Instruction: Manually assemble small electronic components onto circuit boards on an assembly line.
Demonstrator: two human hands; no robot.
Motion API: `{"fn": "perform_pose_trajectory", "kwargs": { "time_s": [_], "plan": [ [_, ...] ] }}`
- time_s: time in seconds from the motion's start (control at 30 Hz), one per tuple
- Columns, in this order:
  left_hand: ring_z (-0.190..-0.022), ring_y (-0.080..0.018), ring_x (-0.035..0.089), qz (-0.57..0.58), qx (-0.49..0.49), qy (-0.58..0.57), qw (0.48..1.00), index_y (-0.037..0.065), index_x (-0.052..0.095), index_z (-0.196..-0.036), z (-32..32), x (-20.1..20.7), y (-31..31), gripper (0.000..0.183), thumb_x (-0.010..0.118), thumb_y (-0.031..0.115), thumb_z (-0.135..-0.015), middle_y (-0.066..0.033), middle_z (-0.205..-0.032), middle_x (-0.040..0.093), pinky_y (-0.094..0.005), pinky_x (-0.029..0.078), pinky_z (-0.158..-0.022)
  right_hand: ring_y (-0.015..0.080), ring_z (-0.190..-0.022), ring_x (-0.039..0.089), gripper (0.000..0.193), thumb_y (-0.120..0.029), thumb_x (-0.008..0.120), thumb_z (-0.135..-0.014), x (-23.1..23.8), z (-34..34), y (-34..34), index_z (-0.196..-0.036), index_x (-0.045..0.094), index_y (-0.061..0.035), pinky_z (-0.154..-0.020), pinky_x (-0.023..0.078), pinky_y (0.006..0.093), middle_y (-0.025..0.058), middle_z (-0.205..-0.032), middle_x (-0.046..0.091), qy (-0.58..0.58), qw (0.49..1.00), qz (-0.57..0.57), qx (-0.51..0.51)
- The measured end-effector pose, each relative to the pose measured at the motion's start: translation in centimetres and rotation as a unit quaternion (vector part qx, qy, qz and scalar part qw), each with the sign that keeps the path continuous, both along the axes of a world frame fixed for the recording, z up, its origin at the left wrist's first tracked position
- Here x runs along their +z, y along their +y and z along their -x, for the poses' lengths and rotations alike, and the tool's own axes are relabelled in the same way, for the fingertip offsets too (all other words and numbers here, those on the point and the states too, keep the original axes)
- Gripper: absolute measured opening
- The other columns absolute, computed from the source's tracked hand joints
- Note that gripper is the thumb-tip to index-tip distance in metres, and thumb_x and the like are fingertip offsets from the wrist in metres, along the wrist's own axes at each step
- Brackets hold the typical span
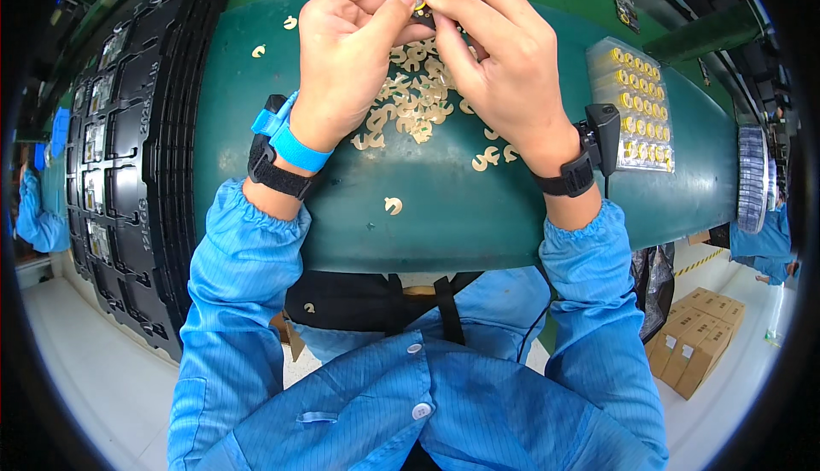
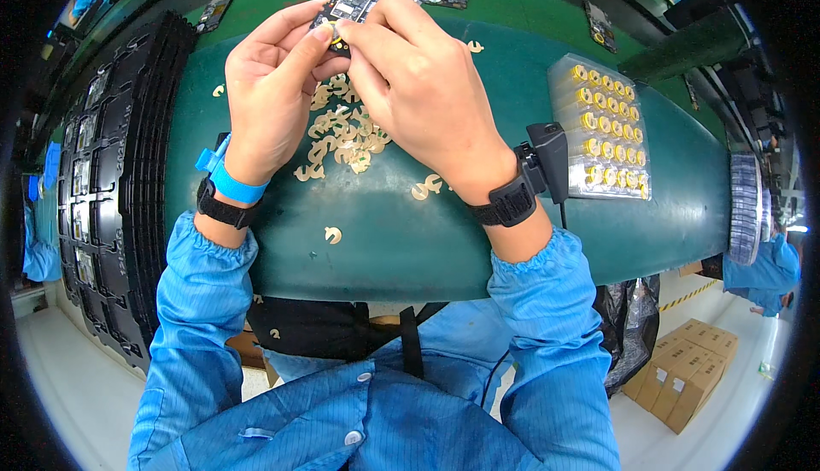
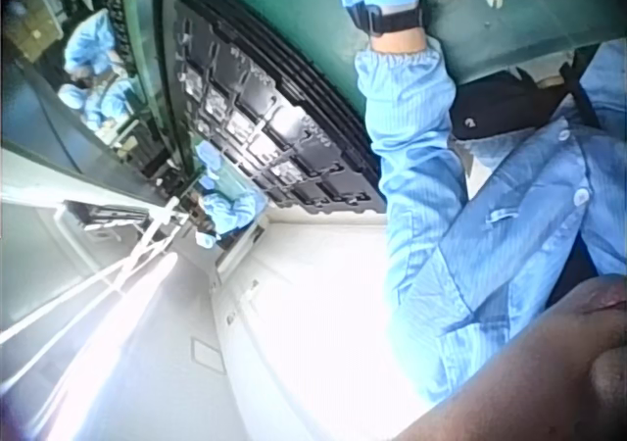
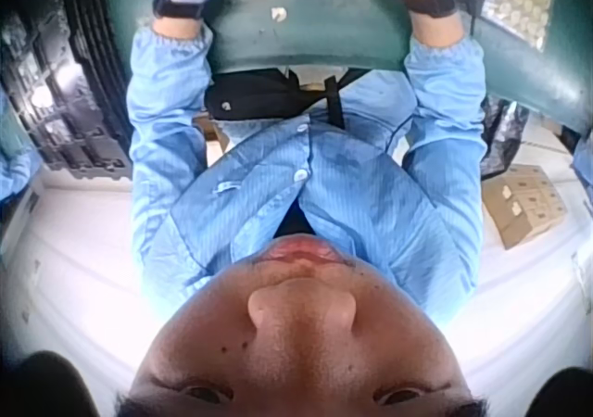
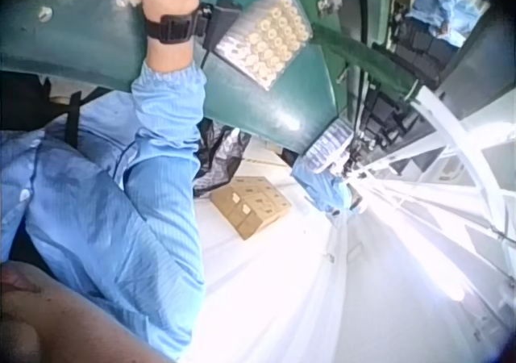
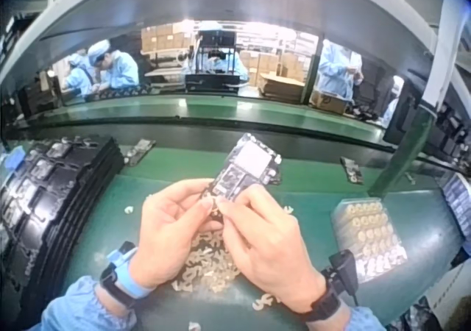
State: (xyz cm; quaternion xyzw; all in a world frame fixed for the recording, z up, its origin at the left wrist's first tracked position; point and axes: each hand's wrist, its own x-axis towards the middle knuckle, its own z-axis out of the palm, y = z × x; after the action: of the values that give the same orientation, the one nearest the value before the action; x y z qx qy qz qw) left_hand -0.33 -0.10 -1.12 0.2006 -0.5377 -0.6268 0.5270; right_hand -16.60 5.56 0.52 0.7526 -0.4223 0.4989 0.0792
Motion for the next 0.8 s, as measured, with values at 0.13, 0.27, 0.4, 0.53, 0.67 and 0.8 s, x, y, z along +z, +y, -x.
{"fn": "perform_pose_trajectory", "kwargs": {
  "time_s": [0.13, 0.27, 0.4, 0.53, 0.67, 0.8],
  "plan": [
    [-0.1, -0.0187, 0.074, -0.005, -0.001, 0.007, 1.0, -0.009, 0.059, -0.132, 0.0, 0.1, 0.0, 0.031, 0.059, 0.0, -0.103, -0.0174, -0.117, 0.073, -0.029, 0.064, -0.086, 0.0265, -0.076, 0.066, 0.022, 0.0, 0.073, -0.084, 0.0, 0.0, -0.2, -0.107, 0.072, -0.0013, -0.065, 0.055, 0.0372, 0.0092, -0.092, 0.062, 0.018, 0.999, -0.027, -0.01],
    [-0.1, -0.0187, 0.074, -0.005, -0.001, 0.015, 1.0, -0.009, 0.059, -0.131, 0.0, 0.0, 0.0, 0.03, 0.059, 0.0, -0.102, -0.0178, -0.117, 0.073, -0.0289, 0.064, -0.086, 0.0266, -0.076, 0.066, 0.022, 0.0, 0.073, -0.084, 0.0, 0.1, -0.2, -0.106, 0.072, -0.0014, -0.065, 0.055, 0.037, 0.0094, -0.091, 0.062, 0.025, 0.999, -0.022, -0.014],
    [-0.1, -0.0185, 0.074, -0.006, 0.0, 0.008, 1.0, -0.009, 0.059, -0.131, -0.1, -0.1, -0.1, 0.031, 0.06, 0.0, -0.102, -0.0178, -0.117, 0.073, -0.0284, 0.064, -0.086, 0.0268, -0.076, 0.066, 0.022, 0.001, 0.073, -0.084, 0.1, 0.1, -0.2, -0.106, 0.072, -0.0014, -0.065, 0.054, 0.0368, 0.0096, -0.09, 0.062, 0.023, 0.999, -0.024, -0.009],
    [-0.1, -0.0177, 0.073, 0.013, 0.003, 0.014, 1.0, -0.009, 0.059, -0.131, 0.2, -0.2, -0.4, 0.03, 0.06, 0.0, -0.102, -0.0164, -0.116, 0.073, -0.0279, 0.064, -0.085, 0.0218, -0.069, 0.064, 0.021, 0.0, 0.074, -0.085, 0.3, 0.3, -0.6, -0.106, 0.072, -0.0017, -0.06, 0.051, 0.0338, 0.0086, -0.088, 0.061, 0.005, 1.0, -0.024, 0.017],
    [-0.101, -0.0171, 0.073, 0.009, 0.005, 0.022, 1.0, -0.009, 0.059, -0.131, 0.4, 0.1, -0.3, 0.03, 0.059, 0.001, -0.103, -0.0154, -0.117, 0.073, -0.0283, 0.064, -0.085, 0.0084, -0.057, 0.056, 0.024, -0.006, 0.079, -0.087, 0.2, 0.3, -0.3, -0.109, 0.07, -0.001, -0.051, 0.043, 0.0262, 0.0062, -0.085, 0.065, -0.122, 0.986, -0.035, -0.111],
    [-0.105, -0.0183, 0.071, -0.013, -0.008, 0.008, 1.0, -0.009, 0.056, -0.133, 0.8, -0.3, -0.1, 0.032, 0.058, 0.004, -0.104, -0.0161, -0.122, 0.071, -0.0315, 0.064, -0.086, 0.0076, -0.074, 0.065, 0.042, -0.001, 0.076, -0.091, -0.2, 0.3, -1.2, -0.125, 0.053, 0.0043, -0.065, 0.052, 0.0229, 0.0082, -0.088, 0.07, -0.381, 0.9, -0.209, 0.039]
  ]
}}
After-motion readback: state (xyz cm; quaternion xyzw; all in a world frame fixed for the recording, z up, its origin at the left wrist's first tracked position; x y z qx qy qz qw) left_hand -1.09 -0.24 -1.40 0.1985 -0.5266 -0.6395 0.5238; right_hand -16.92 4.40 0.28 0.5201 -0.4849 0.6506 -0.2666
